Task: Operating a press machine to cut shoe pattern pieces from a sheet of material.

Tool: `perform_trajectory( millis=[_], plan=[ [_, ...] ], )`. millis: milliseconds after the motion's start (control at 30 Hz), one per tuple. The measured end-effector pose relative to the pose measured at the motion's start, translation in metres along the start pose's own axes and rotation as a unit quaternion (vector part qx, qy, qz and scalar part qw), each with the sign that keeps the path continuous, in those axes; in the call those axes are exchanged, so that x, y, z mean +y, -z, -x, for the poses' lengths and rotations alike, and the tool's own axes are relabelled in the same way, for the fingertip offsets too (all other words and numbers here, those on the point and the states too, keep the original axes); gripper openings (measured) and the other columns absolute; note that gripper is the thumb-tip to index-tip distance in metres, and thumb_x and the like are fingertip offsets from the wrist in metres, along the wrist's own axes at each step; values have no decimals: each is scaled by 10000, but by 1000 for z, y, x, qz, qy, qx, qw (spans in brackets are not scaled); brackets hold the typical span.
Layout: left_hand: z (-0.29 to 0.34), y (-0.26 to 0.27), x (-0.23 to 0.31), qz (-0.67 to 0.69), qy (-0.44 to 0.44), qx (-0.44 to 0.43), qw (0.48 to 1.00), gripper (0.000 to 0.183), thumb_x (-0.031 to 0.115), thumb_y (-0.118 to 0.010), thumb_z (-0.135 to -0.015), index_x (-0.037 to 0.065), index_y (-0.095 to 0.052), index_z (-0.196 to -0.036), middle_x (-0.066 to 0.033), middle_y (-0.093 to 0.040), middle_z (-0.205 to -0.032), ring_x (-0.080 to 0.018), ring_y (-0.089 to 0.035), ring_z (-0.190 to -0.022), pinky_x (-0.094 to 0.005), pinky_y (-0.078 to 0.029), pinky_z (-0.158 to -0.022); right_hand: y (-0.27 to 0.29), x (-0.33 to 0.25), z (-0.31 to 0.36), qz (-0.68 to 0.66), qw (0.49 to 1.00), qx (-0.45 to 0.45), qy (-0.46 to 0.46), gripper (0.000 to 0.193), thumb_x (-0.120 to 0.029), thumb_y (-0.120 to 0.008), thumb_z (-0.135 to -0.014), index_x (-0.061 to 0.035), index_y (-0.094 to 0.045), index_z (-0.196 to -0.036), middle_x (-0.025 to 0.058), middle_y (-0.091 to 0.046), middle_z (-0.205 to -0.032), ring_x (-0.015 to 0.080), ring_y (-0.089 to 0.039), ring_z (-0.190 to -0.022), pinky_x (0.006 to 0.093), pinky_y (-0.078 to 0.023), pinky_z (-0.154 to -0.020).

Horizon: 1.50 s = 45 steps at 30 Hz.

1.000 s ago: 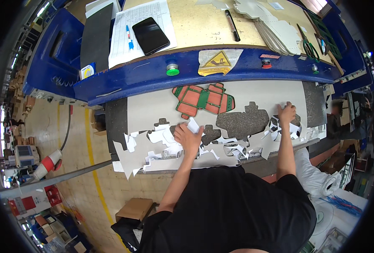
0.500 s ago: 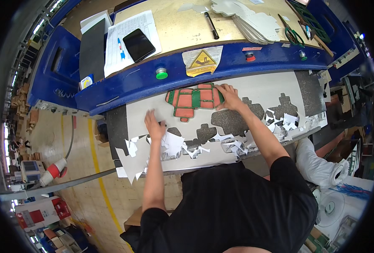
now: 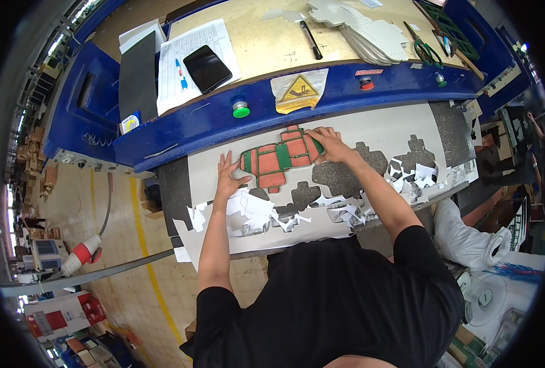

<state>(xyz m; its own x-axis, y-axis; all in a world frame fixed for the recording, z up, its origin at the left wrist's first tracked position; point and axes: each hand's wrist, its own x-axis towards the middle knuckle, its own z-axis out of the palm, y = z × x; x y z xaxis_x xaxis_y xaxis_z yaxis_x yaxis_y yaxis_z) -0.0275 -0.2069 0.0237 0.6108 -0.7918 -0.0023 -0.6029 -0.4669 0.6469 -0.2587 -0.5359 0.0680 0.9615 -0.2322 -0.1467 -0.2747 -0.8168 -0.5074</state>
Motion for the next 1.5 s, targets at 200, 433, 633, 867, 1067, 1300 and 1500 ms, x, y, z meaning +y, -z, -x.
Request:
perform_trajectory(
  millis=[200, 433, 633, 867, 1067, 1300, 1500],
  plan=[
    [20, -9, -1, 5, -15, 31, 999, 615, 324, -864, -670, 223, -673, -1246, -152, -322, -1558, -377, -160, -1480, -551, -106, -1180, 4, -10, 0, 8, 1000, -13, 0, 1158, -160, -909, -497, -251, -334, -1498, 68, -413, -1430, 333, -346, -1327, 512, -295, -1037],
    [26, -11, -2, -6, -18, 38, 999, 594, 323, -873, -649, 166, -705, -1196, -142, -371, -1535, -358, -196, -1474, -523, -119, -1183, -1, -4, 5, -27, 1000, 8, 9, 1207, -144, -913, -504, -320, -284, -1519, 74, -400, -1455, 320, -328, -1357, 513, -283, -1052],
    [28, -11, 16, -17, 19, 50, 998, 795, 364, -872, -650, 169, -576, -1361, -109, -335, -1561, -330, -160, -1486, -499, -66, -1195, -33, -15, 36, -70, 981, 173, -49, 1093, -159, -896, -556, -136, -339, -1496, 163, -407, -1437, 367, -391, -1309, 465, -348, -1063],
    [27, -10, 14, -46, 27, 15, 998, 849, 332, -870, -657, 175, -517, -1412, -65, -240, -1607, -305, -85, -1504, -495, -24, -1194, -71, -55, 54, -228, 933, 178, -216, 409, -200, -755, -751, 32, -651, -1071, 141, -672, -803, 293, -669, -751, 372, -534, -703],
    [29, -12, 9, -37, 35, 18, 999, 830, 351, -865, -660, 169, -534, -1399, -67, -240, -1607, -305, -82, -1504, -487, -16, -1192, -66, -54, 48, -241, 928, 169, -227, 340, -317, -714, -797, 19, -691, -848, 163, -690, -728, 311, -689, -708, 412, -530, -691],
    [30, -10, -2, -16, 21, 48, 999, 794, 409, -881, -615, 195, -609, -1330, -101, -240, -1602, -312, -92, -1501, -503, -28, -1191, -73, -54, 21, -322, 903, 51, -281, 357, -274, -643, -917, 15, -680, -711, 130, -654, -614, 169, -618, -546, 368, -484, -562],
    [30, 2, 15, 27, -4, -97, 995, 355, 376, -853, -684, 193, -783, -981, -147, -188, -1610, -367, 49, -1500, -532, 50, -1178, -43, -86, -30, -262, 939, 191, -110, 477, -364, -743, -813, 24, -645, -1071, 193, -690, -886, 267, -677, -846, 391, -502, -761]
  ],
)
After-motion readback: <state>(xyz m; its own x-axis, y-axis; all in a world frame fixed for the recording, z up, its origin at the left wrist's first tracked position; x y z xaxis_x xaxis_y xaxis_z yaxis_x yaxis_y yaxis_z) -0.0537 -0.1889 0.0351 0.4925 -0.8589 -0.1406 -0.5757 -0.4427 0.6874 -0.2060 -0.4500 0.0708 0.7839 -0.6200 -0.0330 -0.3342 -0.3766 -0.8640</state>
